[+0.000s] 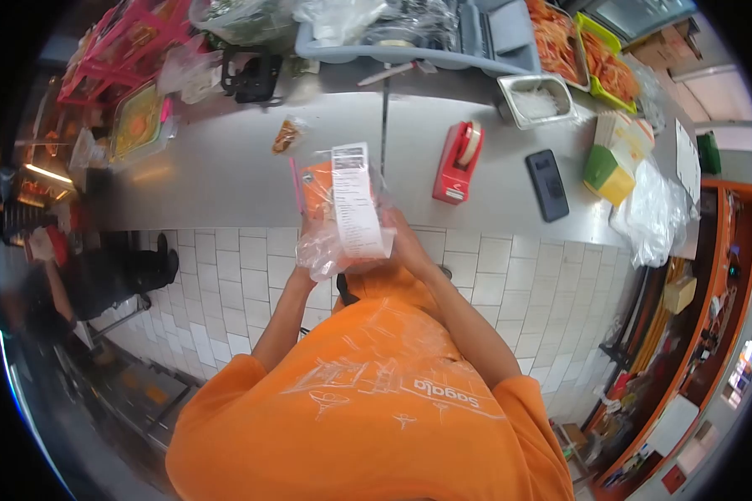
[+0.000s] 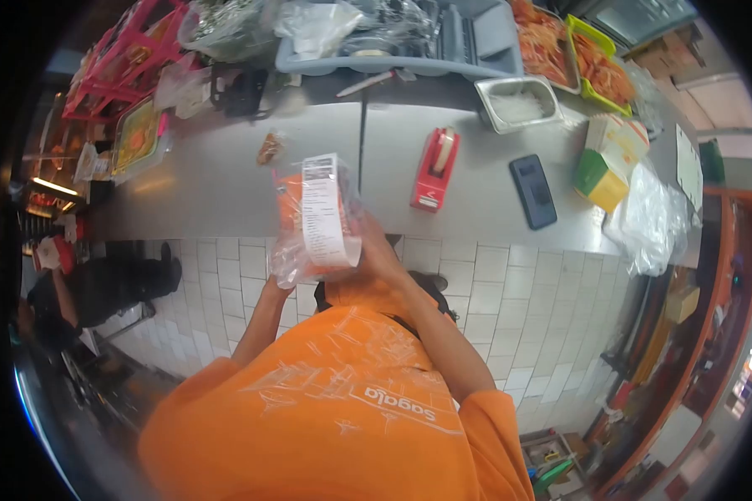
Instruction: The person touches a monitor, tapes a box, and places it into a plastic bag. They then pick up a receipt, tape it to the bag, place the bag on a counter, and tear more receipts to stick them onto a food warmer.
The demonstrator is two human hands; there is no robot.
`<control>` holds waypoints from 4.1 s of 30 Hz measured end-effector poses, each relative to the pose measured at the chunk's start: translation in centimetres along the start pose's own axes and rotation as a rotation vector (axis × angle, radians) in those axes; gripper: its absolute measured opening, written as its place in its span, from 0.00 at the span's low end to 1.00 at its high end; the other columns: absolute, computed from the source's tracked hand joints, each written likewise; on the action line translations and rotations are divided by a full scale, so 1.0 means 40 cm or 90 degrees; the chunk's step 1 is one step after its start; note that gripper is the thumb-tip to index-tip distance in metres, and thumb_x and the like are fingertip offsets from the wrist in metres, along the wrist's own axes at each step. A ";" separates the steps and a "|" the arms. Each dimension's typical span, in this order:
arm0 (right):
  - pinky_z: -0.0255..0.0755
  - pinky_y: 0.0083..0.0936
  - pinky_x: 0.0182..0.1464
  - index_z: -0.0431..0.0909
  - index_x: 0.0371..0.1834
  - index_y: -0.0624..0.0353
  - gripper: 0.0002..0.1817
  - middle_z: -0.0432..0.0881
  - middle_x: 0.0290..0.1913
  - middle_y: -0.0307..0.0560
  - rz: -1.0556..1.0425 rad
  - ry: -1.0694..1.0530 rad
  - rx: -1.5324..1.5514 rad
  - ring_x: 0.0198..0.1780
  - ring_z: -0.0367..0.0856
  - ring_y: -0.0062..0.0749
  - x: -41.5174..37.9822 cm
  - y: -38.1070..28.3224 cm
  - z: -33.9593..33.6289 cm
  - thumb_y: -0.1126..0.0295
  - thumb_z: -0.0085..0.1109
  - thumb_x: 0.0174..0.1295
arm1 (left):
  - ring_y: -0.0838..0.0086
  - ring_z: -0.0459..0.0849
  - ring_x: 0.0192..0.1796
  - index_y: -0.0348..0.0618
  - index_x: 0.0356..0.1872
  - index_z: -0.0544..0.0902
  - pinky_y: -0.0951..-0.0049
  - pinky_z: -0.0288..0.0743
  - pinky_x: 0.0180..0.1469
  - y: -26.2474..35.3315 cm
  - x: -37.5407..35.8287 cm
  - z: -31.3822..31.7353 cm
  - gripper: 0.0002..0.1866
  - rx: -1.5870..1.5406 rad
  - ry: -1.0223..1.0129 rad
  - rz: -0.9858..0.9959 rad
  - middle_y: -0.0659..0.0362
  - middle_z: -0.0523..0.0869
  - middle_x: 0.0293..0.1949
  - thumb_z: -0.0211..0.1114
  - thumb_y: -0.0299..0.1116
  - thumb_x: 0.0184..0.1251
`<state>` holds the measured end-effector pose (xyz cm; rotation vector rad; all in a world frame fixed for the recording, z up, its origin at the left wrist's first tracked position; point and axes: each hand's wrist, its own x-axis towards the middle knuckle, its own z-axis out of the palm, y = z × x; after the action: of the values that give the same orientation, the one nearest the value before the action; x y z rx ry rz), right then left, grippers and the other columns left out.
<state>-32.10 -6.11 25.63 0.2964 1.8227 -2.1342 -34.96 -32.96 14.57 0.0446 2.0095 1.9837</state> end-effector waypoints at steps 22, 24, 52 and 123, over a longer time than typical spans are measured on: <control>0.82 0.28 0.52 0.76 0.60 0.64 0.18 0.84 0.50 0.49 -0.373 0.444 0.761 0.45 0.85 0.32 -1.192 0.063 -0.738 0.66 0.56 0.72 | 0.61 0.75 0.62 0.49 0.78 0.54 0.55 0.69 0.63 0.472 -0.385 1.286 0.43 0.050 -0.544 -0.053 0.47 0.75 0.66 0.50 0.65 0.71; 0.82 0.27 0.50 0.76 0.59 0.66 0.18 0.84 0.50 0.49 -0.282 0.676 0.655 0.44 0.85 0.31 -1.272 0.113 -0.841 0.65 0.56 0.72 | 0.61 0.76 0.61 0.49 0.77 0.57 0.56 0.70 0.62 0.387 -0.345 1.324 0.43 0.108 -0.550 -0.079 0.48 0.76 0.64 0.51 0.66 0.70; 0.71 0.34 0.63 0.47 0.80 0.51 0.50 0.67 0.67 0.50 -0.399 1.231 0.539 0.66 0.70 0.41 -2.273 0.426 -2.268 0.69 0.60 0.51 | 0.67 0.78 0.63 0.43 0.73 0.55 0.60 0.76 0.62 0.164 -0.960 3.776 0.37 0.199 -1.226 -0.606 0.54 0.75 0.64 0.63 0.28 0.66; 0.76 0.28 0.47 0.77 0.54 0.64 0.15 0.86 0.41 0.44 -0.468 1.282 0.238 0.44 0.83 0.26 -3.457 0.492 -4.725 0.66 0.62 0.69 | 0.56 0.77 0.66 0.52 0.71 0.68 0.62 0.73 0.67 -0.215 -1.803 7.025 0.32 0.402 -1.199 1.114 0.53 0.70 0.70 0.60 0.46 0.67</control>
<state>94.43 191.92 25.72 3.1684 2.2062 -2.6069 103.75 221.81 24.03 2.9075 0.6390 0.2925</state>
